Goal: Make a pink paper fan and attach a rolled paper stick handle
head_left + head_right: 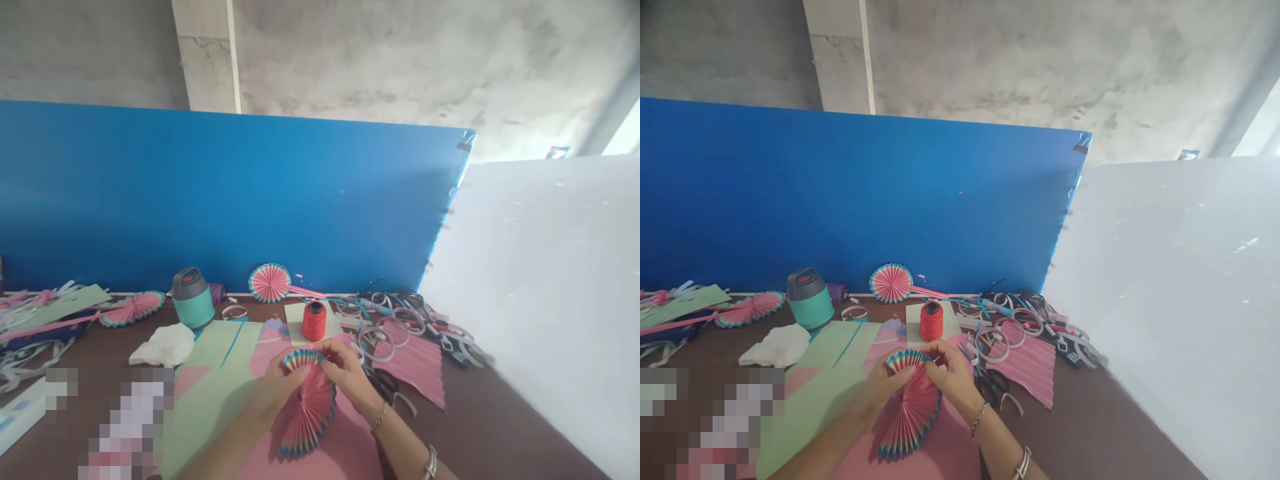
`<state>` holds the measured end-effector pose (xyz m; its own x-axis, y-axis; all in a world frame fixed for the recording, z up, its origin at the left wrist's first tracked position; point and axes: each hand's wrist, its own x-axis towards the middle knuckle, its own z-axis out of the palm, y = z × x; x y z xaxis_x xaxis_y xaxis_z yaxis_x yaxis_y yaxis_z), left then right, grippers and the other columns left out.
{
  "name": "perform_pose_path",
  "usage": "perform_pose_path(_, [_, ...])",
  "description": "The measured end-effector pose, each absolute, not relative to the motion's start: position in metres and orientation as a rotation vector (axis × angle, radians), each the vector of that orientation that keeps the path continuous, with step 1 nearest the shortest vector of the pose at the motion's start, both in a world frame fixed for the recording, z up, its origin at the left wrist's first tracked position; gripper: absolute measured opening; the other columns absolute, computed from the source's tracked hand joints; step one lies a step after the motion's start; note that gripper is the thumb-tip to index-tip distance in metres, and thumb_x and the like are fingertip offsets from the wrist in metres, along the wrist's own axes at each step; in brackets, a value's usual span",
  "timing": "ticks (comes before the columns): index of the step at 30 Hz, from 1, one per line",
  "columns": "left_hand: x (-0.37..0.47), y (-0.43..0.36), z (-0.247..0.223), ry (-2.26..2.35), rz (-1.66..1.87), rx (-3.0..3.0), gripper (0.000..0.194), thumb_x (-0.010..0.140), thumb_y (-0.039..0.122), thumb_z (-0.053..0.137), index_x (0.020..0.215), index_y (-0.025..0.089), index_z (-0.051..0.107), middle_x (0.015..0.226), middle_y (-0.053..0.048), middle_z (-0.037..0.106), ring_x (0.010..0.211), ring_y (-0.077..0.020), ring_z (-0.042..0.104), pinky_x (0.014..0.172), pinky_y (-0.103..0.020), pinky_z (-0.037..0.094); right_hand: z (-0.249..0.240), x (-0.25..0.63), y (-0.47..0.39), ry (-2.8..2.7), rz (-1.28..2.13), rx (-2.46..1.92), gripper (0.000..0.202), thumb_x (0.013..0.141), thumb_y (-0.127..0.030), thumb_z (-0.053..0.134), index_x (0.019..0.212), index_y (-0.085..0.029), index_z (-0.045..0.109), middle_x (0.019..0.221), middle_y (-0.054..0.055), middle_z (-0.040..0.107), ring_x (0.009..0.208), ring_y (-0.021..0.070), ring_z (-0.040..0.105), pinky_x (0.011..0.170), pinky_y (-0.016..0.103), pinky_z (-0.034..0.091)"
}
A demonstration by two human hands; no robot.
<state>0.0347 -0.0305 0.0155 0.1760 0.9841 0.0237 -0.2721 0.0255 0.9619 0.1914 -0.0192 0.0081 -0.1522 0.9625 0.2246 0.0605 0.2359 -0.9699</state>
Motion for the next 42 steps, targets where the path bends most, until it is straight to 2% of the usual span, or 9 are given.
perform_pose_path(10, [0.0349,-0.0291,0.0076,0.904,1.231,1.095,0.020,0.064,0.028,0.073,0.078,0.016,0.064,0.066,0.000,0.064,0.063,-0.0150,0.058,0.062,-0.025,0.045,0.0133,0.1872,-0.0246,-1.484,1.208,-0.973,0.012,0.069,-0.025,0.058,0.079,-0.020,0.057,0.069,-0.003,0.054,0.058,0.0108,0.045,0.053,0.021,0.034])
perform_pose_path(14, [0.0361,-0.0284,0.0065,0.937,1.250,1.122,0.017,0.063,0.025,0.072,0.074,0.017,0.062,0.060,0.002,0.060,0.057,-0.0130,0.054,0.057,-0.023,0.042,0.0124,0.1886,-0.0248,-1.517,1.181,-0.961,0.013,0.071,-0.027,0.059,0.081,-0.020,0.057,0.071,-0.002,0.053,0.061,0.0113,0.045,0.055,0.021,0.036])
perform_pose_path(20, [0.0364,-0.0296,0.0089,0.966,1.293,1.195,0.013,0.064,0.024,0.070,0.072,0.017,0.063,0.060,0.002,0.059,0.058,-0.0135,0.052,0.057,-0.024,0.041,0.0129,0.1877,-0.0253,-1.532,1.139,-0.963,0.014,0.072,-0.030,0.061,0.080,-0.019,0.058,0.073,-0.002,0.053,0.065,0.0121,0.047,0.060,0.023,0.038])
perform_pose_path(28, [0.0366,-0.0307,0.0116,0.975,1.313,1.221,0.015,0.061,0.024,0.071,0.070,0.017,0.061,0.057,0.003,0.056,0.055,-0.0123,0.050,0.056,-0.022,0.040,0.0151,0.1859,-0.0265,-1.520,1.138,-0.955,0.017,0.072,-0.034,0.064,0.078,-0.020,0.057,0.071,-0.001,0.053,0.065,0.0127,0.048,0.058,0.023,0.038])
perform_pose_path(42, [0.0375,-0.0325,0.0126,1.042,1.302,1.313,0.010,0.065,0.020,0.065,0.071,0.017,0.058,0.058,0.005,0.054,0.055,-0.0111,0.049,0.056,-0.021,0.041,0.0156,0.1868,-0.0268,-1.530,1.161,-0.960,0.017,0.073,-0.035,0.063,0.077,-0.020,0.057,0.071,-0.002,0.052,0.064,0.0125,0.047,0.058,0.023,0.036])
